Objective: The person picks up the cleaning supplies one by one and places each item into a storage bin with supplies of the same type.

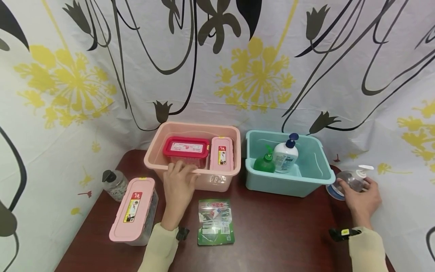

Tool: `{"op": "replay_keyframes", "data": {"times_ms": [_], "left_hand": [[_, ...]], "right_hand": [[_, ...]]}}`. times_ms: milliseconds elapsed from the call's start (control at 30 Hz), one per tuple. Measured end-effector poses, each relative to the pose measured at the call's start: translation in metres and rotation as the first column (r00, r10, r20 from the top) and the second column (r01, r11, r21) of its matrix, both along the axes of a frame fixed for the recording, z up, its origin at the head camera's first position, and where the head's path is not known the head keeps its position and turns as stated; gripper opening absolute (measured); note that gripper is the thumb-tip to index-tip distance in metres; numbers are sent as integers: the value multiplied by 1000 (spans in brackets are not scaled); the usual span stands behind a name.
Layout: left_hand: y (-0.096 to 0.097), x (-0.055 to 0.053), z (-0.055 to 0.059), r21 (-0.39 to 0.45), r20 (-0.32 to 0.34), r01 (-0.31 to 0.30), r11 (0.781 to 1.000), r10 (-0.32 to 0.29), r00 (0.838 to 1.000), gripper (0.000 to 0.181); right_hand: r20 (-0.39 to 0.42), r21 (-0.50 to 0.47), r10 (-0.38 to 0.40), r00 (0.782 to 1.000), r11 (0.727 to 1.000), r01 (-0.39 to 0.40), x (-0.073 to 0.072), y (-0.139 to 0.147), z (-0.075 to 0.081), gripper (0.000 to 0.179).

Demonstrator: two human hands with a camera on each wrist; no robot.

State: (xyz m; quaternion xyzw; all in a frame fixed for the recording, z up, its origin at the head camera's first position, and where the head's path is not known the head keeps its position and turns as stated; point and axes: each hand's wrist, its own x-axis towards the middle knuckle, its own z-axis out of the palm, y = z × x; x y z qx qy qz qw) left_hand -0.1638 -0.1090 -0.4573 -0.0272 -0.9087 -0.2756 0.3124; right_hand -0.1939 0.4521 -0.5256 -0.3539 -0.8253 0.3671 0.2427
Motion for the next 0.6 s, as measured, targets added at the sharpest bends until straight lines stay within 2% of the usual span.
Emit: {"op": "replay_keyframes", "data": {"times_ms": [267,600], "left_hand": [[0,1,-1,-5,0,1,1000,-1,1000,31],[1,0,0,-14,2,-4,1000,4,1000,29]], "right_hand": [[-37,-8,-24,999,1000,23,6,-1,6,85],[-21,-48,-20,1000,999,19,11,-4,20,87]]}}
